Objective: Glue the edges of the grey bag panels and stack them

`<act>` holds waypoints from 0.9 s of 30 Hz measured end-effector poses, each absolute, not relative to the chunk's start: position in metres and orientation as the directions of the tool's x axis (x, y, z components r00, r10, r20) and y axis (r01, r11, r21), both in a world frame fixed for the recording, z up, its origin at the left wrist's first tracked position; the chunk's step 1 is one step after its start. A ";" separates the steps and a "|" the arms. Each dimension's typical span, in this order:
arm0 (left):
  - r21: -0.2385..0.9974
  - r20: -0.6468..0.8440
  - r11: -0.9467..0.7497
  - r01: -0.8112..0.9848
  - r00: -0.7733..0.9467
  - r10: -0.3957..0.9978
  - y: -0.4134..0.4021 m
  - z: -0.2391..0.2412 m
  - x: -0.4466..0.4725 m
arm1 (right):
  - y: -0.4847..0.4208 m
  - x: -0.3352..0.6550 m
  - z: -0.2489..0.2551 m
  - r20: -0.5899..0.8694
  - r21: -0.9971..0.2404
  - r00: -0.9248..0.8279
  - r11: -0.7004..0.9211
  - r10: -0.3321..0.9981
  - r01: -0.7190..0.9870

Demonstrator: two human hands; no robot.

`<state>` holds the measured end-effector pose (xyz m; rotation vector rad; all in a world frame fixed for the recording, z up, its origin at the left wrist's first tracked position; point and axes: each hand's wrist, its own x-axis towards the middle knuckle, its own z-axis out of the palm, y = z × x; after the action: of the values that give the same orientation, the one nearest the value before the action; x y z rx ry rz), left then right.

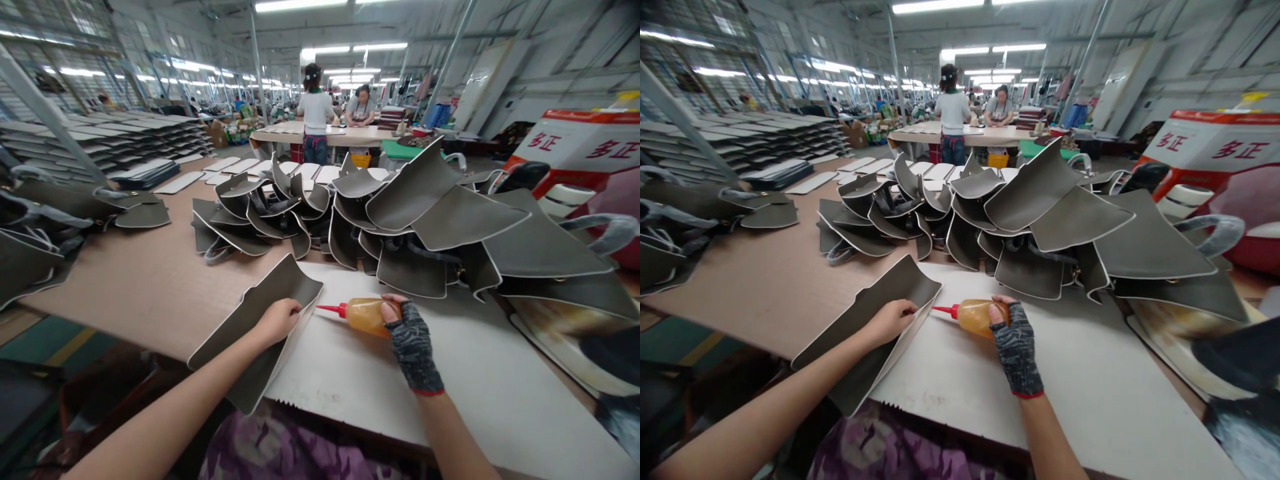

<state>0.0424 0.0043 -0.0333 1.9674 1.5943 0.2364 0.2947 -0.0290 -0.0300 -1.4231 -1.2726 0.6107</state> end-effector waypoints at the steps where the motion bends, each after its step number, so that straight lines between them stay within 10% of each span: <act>1: 0.585 -0.235 -0.080 0.807 0.263 0.936 0.007 -0.035 0.040 | -0.030 0.291 -0.027 0.287 -0.907 0.291 0.161 0.913 0.388; 15: 0.745 -0.242 0.012 0.667 0.254 0.936 0.013 -0.046 0.036 | -0.022 0.274 -0.028 0.511 -0.737 0.234 0.281 0.827 0.615; 27: 0.737 -0.235 -0.005 0.676 0.262 0.936 0.013 -0.049 0.035 | -0.022 0.278 -0.027 0.417 -0.787 0.236 0.219 0.878 0.576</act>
<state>0.0354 0.0129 -0.0491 1.7479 1.4821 0.4174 0.2783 -0.0219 -0.0267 -1.4665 -1.4492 0.3640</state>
